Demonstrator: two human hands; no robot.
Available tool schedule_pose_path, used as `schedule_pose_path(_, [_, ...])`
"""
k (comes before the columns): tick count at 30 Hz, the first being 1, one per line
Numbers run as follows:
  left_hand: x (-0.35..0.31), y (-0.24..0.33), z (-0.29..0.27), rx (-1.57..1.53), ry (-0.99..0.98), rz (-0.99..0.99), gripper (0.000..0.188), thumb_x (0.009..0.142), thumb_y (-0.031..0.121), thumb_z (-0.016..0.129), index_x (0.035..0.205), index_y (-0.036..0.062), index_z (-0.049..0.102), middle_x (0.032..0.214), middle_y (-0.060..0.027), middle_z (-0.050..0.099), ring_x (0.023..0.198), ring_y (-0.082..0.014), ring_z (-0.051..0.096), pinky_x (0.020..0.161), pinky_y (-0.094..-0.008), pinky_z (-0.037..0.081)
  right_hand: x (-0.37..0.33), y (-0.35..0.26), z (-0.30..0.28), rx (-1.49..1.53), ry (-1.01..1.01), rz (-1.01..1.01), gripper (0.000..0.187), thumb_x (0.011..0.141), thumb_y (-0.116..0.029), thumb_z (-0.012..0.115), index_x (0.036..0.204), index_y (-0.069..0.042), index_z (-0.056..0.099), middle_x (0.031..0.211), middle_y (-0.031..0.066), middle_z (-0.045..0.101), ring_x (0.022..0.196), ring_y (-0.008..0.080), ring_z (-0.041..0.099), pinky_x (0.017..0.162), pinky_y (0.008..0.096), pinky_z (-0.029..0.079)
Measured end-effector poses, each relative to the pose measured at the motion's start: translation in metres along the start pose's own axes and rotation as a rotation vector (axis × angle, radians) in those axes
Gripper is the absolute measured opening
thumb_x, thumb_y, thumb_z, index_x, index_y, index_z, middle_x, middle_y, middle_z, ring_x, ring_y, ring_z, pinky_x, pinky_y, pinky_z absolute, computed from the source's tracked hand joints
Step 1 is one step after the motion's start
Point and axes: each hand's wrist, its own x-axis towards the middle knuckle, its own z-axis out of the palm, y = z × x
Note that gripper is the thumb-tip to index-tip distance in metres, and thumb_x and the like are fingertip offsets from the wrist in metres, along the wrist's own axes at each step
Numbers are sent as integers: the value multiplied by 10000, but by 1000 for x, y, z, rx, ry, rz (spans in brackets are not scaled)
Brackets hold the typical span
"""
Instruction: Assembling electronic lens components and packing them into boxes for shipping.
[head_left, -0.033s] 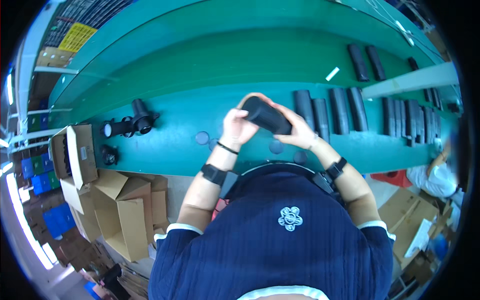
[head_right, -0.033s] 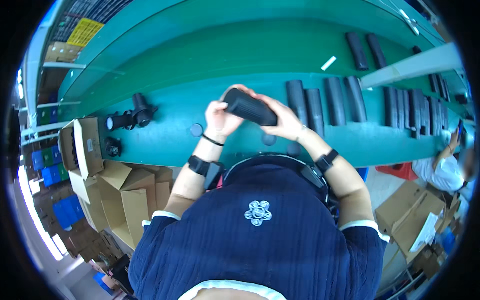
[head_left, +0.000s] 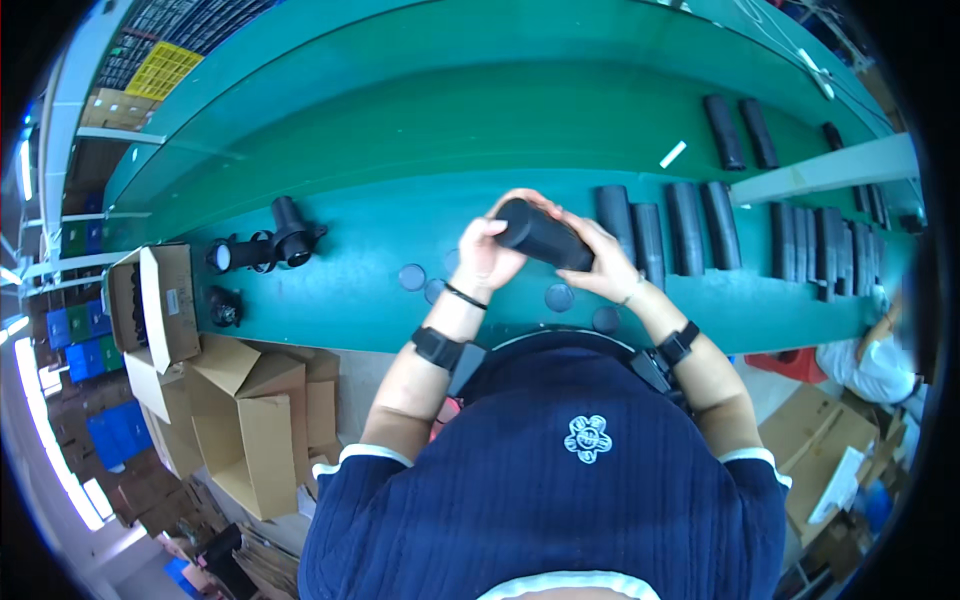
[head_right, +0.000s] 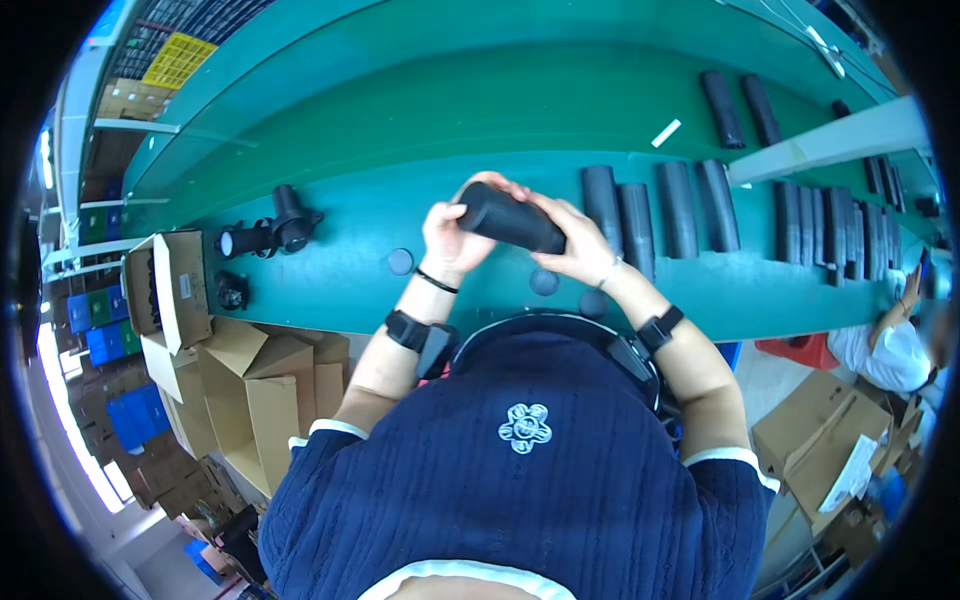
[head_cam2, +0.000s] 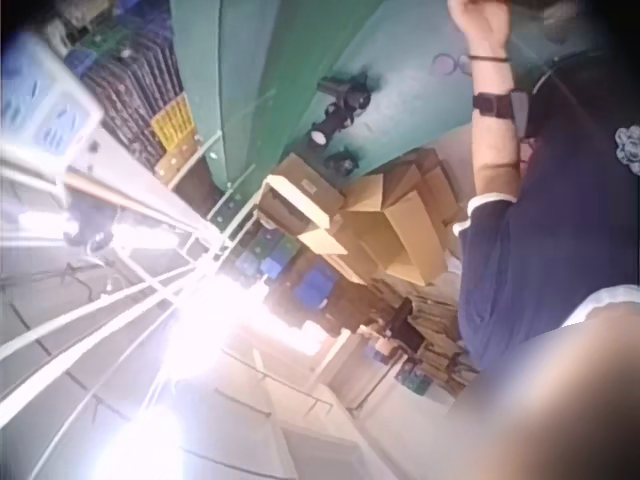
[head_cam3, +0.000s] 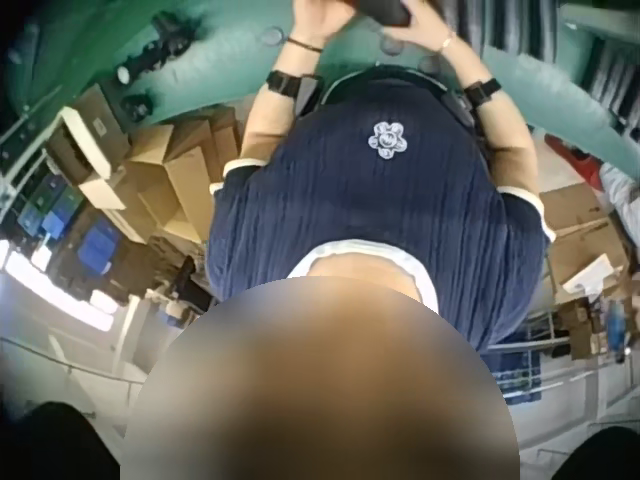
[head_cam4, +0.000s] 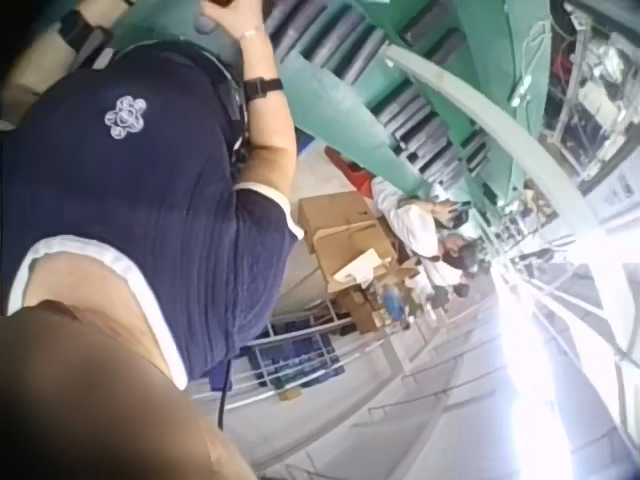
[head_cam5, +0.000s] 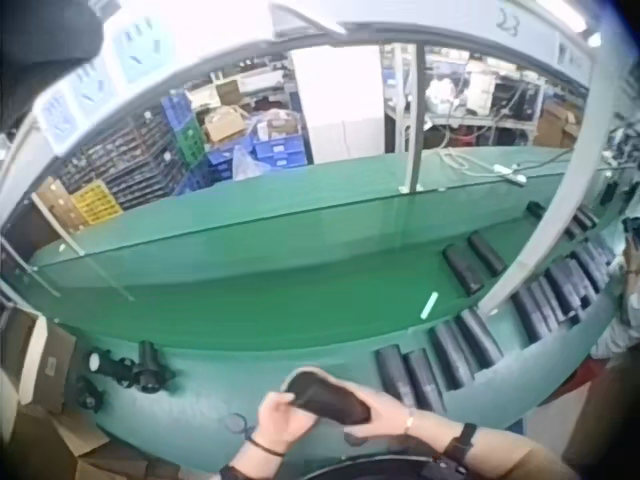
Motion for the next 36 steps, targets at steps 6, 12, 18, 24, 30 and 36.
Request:
schedule_pose_path(6, [3,-7,7,-59,154,77,402,892,249,585,1184,-20,518,1212,-177,530,1240,-329,437,1084,-453,325,3,-9,-9,-566,341,-156,734,594,-46,726,1293,-152,531,1073,116,548,966,318,549,847,414,447])
schedule_pose_path(12, [15,-10,-2,-72,241,75,403,948,322,525,1222,28,505,1238,-141,515,1167,-265,483,1017,-412,385,7,-5,-29,-599,275,-56,789,586,-58,733,1329,-124,473,1152,154,546,1061,357,539,907,415,445])
schedule_pose_path(18, [46,-53,-47,435,470,-371,375,919,285,576,1220,82,480,1139,-110,528,988,-233,561,857,-386,490,55,70,-147,-574,564,438,677,720,-199,732,1298,-153,382,1079,224,576,973,398,594,843,459,490])
schedule_pose_path(24, [95,-128,-44,1360,388,-344,1058,750,576,693,1362,-147,220,1252,-366,473,1207,-412,481,1006,-390,401,76,137,-210,-613,659,821,698,721,-278,728,1308,-196,360,1214,229,457,1054,399,553,885,488,462])
schedule_pose_path(30, [88,-112,-38,1190,409,-365,917,742,314,795,1362,-87,250,1168,-278,565,1098,-313,576,919,-378,471,71,147,-182,-913,589,701,562,786,-222,692,1300,-155,473,1354,148,403,1291,369,318,986,544,317])
schedule_pose_path(36, [53,-48,2,937,146,-217,641,698,124,823,1232,-16,498,1190,-116,571,1056,-210,574,929,-342,462,29,67,-111,488,228,371,296,946,-261,547,1134,-45,619,852,29,608,741,116,593,656,236,472])
